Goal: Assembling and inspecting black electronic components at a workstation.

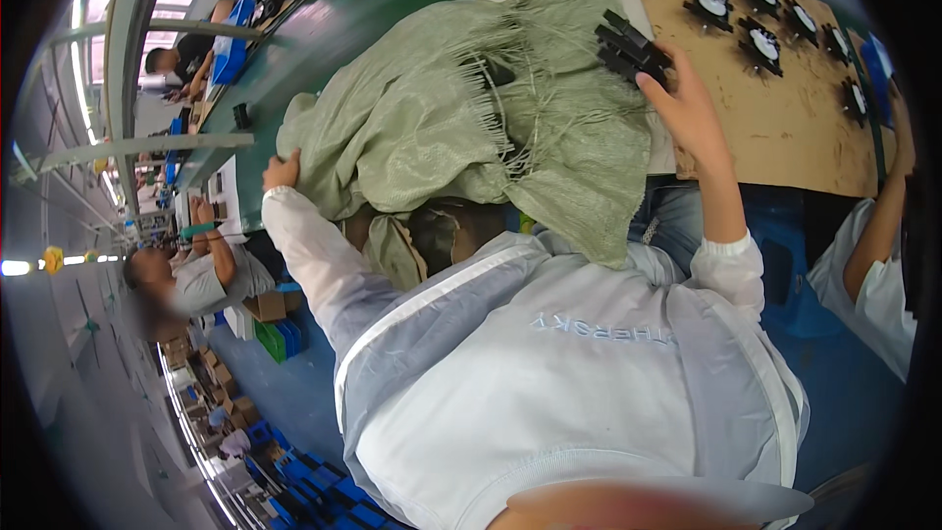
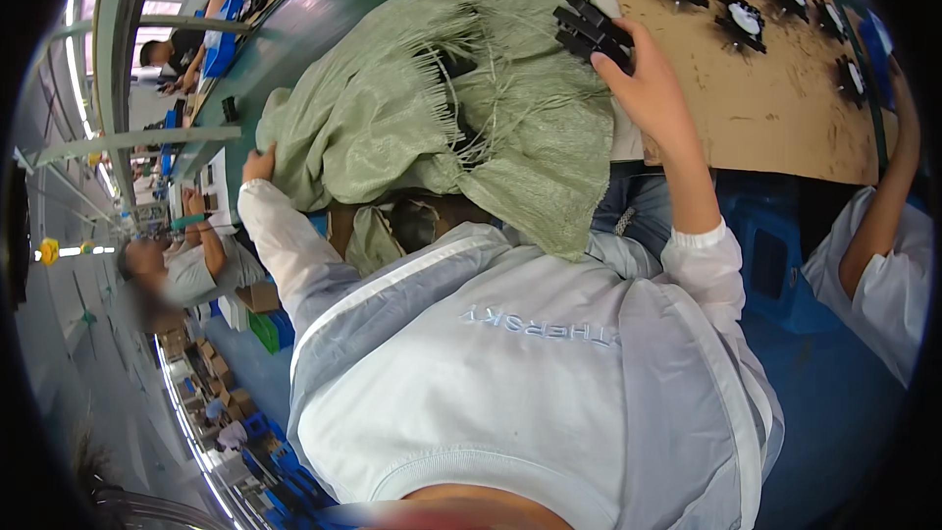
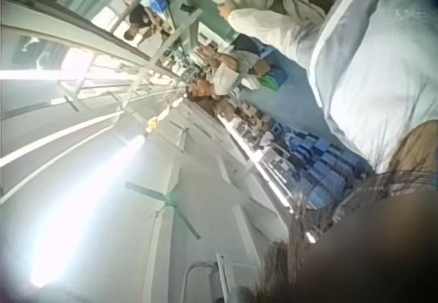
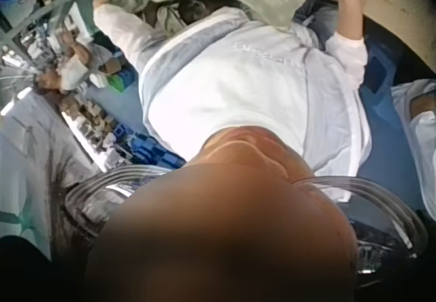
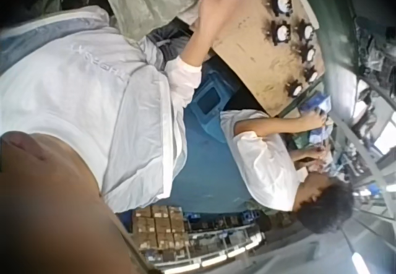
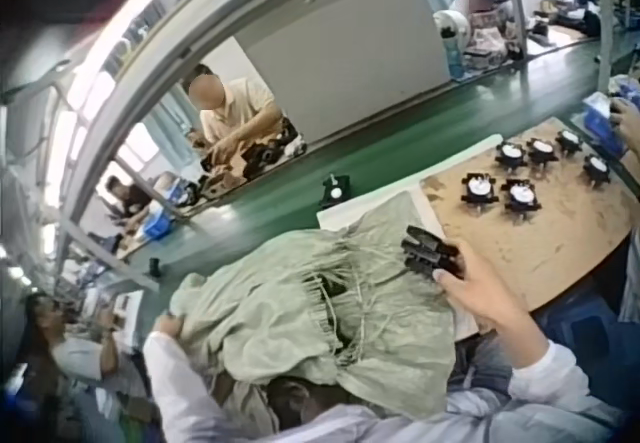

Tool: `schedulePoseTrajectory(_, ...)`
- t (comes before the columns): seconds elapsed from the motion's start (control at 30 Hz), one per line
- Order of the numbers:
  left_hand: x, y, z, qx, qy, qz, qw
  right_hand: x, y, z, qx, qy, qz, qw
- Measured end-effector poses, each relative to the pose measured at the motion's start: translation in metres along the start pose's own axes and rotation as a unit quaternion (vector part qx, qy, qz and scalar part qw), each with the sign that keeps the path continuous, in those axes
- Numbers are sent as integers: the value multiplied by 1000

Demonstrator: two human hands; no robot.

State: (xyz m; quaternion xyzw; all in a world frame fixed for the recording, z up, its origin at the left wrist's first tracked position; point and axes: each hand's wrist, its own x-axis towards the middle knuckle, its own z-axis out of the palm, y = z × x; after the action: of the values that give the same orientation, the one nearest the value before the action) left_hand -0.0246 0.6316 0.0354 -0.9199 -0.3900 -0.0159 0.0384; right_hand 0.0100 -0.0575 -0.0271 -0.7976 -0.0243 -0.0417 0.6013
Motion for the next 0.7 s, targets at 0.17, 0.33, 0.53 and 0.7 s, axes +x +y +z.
schedulePoseTrajectory(0.17,16,-22,26,-66,33,113,991,-22,-10,16,-290,144,-155,933)
schedulePoseTrajectory(0.33,-44,60,-112,-263,281,266,884,-40,-47,52,-216,29,-255,942)
schedulePoseTrajectory(0.53,-147,201,-257,-516,251,400,715,-16,-157,147,40,-72,-380,921)
schedulePoseTrajectory(0.7,-188,238,-288,-451,235,444,737,75,-237,173,305,-28,-410,859)
